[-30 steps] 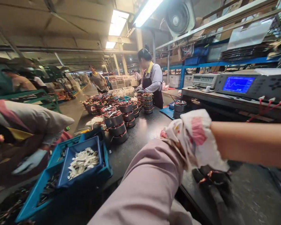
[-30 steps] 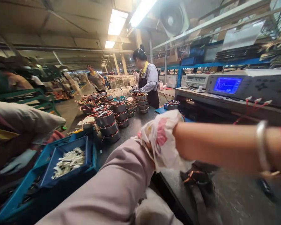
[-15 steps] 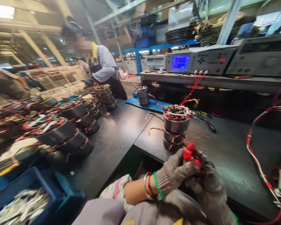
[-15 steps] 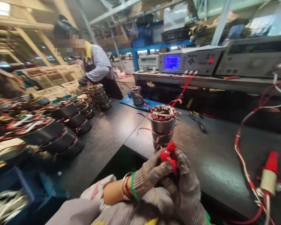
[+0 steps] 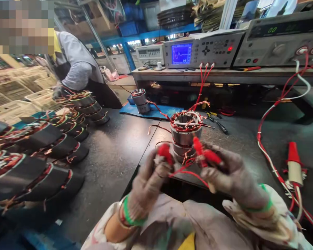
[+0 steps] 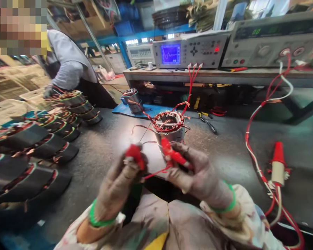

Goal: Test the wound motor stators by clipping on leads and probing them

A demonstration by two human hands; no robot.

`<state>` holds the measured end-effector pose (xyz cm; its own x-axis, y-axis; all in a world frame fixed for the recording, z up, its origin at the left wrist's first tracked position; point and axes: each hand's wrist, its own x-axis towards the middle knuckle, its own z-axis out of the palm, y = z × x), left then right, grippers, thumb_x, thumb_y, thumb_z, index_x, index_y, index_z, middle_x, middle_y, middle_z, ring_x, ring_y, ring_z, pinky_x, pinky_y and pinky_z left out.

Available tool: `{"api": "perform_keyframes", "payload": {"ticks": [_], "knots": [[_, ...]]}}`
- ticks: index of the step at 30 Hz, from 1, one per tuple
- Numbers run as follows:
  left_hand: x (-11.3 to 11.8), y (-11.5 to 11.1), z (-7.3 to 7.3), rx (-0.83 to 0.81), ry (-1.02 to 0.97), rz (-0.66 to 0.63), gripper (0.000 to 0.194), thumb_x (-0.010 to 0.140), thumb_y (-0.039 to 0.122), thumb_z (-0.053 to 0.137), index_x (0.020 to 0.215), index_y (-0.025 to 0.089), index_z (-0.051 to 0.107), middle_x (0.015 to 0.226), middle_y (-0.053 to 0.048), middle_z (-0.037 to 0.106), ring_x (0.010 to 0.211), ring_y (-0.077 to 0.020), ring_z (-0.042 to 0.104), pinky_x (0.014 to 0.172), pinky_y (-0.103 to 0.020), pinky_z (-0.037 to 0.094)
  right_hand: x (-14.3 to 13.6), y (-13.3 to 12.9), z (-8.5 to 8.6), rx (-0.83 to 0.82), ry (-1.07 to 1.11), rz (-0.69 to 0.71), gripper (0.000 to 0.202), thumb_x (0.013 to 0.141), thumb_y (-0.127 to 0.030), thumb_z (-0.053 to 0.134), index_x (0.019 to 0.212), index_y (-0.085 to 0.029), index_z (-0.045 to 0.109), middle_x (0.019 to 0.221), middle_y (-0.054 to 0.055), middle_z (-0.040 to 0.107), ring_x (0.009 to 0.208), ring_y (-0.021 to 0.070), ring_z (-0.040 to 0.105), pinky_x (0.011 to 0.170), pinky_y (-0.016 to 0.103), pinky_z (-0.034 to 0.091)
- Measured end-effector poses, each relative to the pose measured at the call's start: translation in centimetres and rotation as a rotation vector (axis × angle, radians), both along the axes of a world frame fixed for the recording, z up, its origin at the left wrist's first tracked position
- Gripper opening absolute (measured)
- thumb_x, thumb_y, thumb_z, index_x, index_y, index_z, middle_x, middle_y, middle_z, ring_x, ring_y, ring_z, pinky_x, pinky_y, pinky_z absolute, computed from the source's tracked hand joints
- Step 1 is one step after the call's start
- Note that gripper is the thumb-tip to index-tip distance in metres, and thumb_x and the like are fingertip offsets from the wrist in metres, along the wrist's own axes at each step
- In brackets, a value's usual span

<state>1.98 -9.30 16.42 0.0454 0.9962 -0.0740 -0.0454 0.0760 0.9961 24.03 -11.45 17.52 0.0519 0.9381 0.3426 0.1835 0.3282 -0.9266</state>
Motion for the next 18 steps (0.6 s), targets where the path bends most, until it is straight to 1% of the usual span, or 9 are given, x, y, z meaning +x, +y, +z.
{"api": "perform_keyframes", "payload": {"ticks": [2, 3, 6, 8, 10, 12, 15, 16, 18], "knots": [[-2.0, 2.3, 1.1, 0.091, -0.062, 0.116, 0.053, 0.072, 0.046, 0.083, 0.118, 0.026, 0.068, 0.088, -0.001, 0.073, 0.063, -0.0135, 0.061, 0.053, -0.023, 0.049, 1.4, 0.6, 0.5, -0.278, 0.266, 0.074, 0.03, 0.074, -0.047, 0.08, 0.081, -0.019, 0.073, 0.068, 0.002, 0.069, 0.053, 0.0147, 0.061, 0.047, 0.024, 0.05], [-3.0, 3.6, 1.5, 0.156, -0.069, 0.193, 0.046, 0.071, 0.042, 0.084, 0.11, 0.024, 0.068, 0.084, 0.0, 0.072, 0.059, -0.0111, 0.058, 0.05, -0.02, 0.045, 1.8, 1.1, 0.7, -0.362, 0.355, 0.109, 0.033, 0.071, -0.049, 0.081, 0.074, -0.018, 0.07, 0.064, 0.001, 0.065, 0.048, 0.0127, 0.056, 0.043, 0.023, 0.046], [-4.9, 7.6, 2.3, 0.293, 0.081, 0.347, 0.031, 0.07, 0.034, 0.081, 0.092, 0.021, 0.064, 0.071, 0.003, 0.065, 0.051, -0.0078, 0.049, 0.044, -0.018, 0.036, 2.0, 3.2, 1.3, -0.461, 0.475, 0.179, 0.037, 0.064, -0.05, 0.083, 0.072, -0.018, 0.066, 0.059, -0.001, 0.059, 0.045, 0.0101, 0.049, 0.042, 0.022, 0.042], [-4.9, 10.0, 2.5, 0.294, 0.224, 0.313, 0.028, 0.069, 0.032, 0.078, 0.09, 0.019, 0.063, 0.06, 0.006, 0.057, 0.048, -0.008, 0.046, 0.042, -0.018, 0.033, 1.8, 4.1, 1.6, -0.462, 0.436, 0.188, 0.04, 0.064, -0.054, 0.08, 0.073, -0.018, 0.065, 0.058, -0.001, 0.057, 0.045, 0.0107, 0.048, 0.041, 0.022, 0.041], [-4.3, 12.2, 2.5, 0.291, 0.296, 0.194, 0.03, 0.069, 0.033, 0.075, 0.093, 0.019, 0.064, 0.057, 0.007, 0.053, 0.047, -0.008, 0.044, 0.043, -0.019, 0.033, 2.0, 4.0, 1.5, -0.413, 0.291, 0.15, 0.044, 0.067, -0.061, 0.076, 0.071, -0.018, 0.066, 0.056, 0.0, 0.055, 0.045, 0.0111, 0.045, 0.039, 0.023, 0.037], [-3.4, 14.2, 2.5, 0.325, 0.297, 0.064, 0.031, 0.072, 0.036, 0.072, 0.095, 0.018, 0.063, 0.063, 0.005, 0.056, 0.048, -0.0072, 0.043, 0.044, -0.02, 0.034, 3.1, 3.4, 0.9, -0.319, 0.119, 0.018, 0.047, 0.071, -0.064, 0.073, 0.072, -0.018, 0.069, 0.055, 0.001, 0.056, 0.044, 0.011, 0.042, 0.038, 0.023, 0.032], [-2.3, 17.0, 2.7, 0.332, 0.282, -0.11, 0.031, 0.074, 0.042, 0.072, 0.089, 0.018, 0.061, 0.067, 0.003, 0.061, 0.046, -0.0069, 0.044, 0.043, -0.02, 0.033, 5.5, 3.0, -0.6, -0.168, 0.008, -0.35, 0.045, 0.077, -0.063, 0.071, 0.093, -0.022, 0.076, 0.068, 0.003, 0.067, 0.05, 0.0146, 0.048, 0.043, 0.027, 0.038], [-2.0, 17.6, 2.8, 0.314, 0.273, -0.143, 0.032, 0.073, 0.044, 0.073, 0.086, 0.018, 0.06, 0.066, 0.002, 0.061, 0.045, -0.0071, 0.044, 0.042, -0.021, 0.032, 6.2, 3.3, -1.1, -0.126, -0.018, -0.467, 0.045, 0.078, -0.062, 0.07, 0.1, -0.024, 0.076, 0.076, 0.004, 0.071, 0.056, 0.017, 0.053, 0.049, 0.03, 0.044], [-1.5, 18.5, 2.8, 0.265, 0.251, -0.158, 0.035, 0.072, 0.047, 0.074, 0.085, 0.018, 0.06, 0.063, 0.001, 0.061, 0.042, -0.0074, 0.043, 0.04, -0.021, 0.029, 7.2, 4.7, -1.8, -0.04, -0.139, -0.608, 0.045, 0.08, -0.058, 0.068, 0.109, -0.024, 0.074, 0.094, 0.007, 0.074, 0.075, 0.0231, 0.063, 0.07, 0.039, 0.055]]}}
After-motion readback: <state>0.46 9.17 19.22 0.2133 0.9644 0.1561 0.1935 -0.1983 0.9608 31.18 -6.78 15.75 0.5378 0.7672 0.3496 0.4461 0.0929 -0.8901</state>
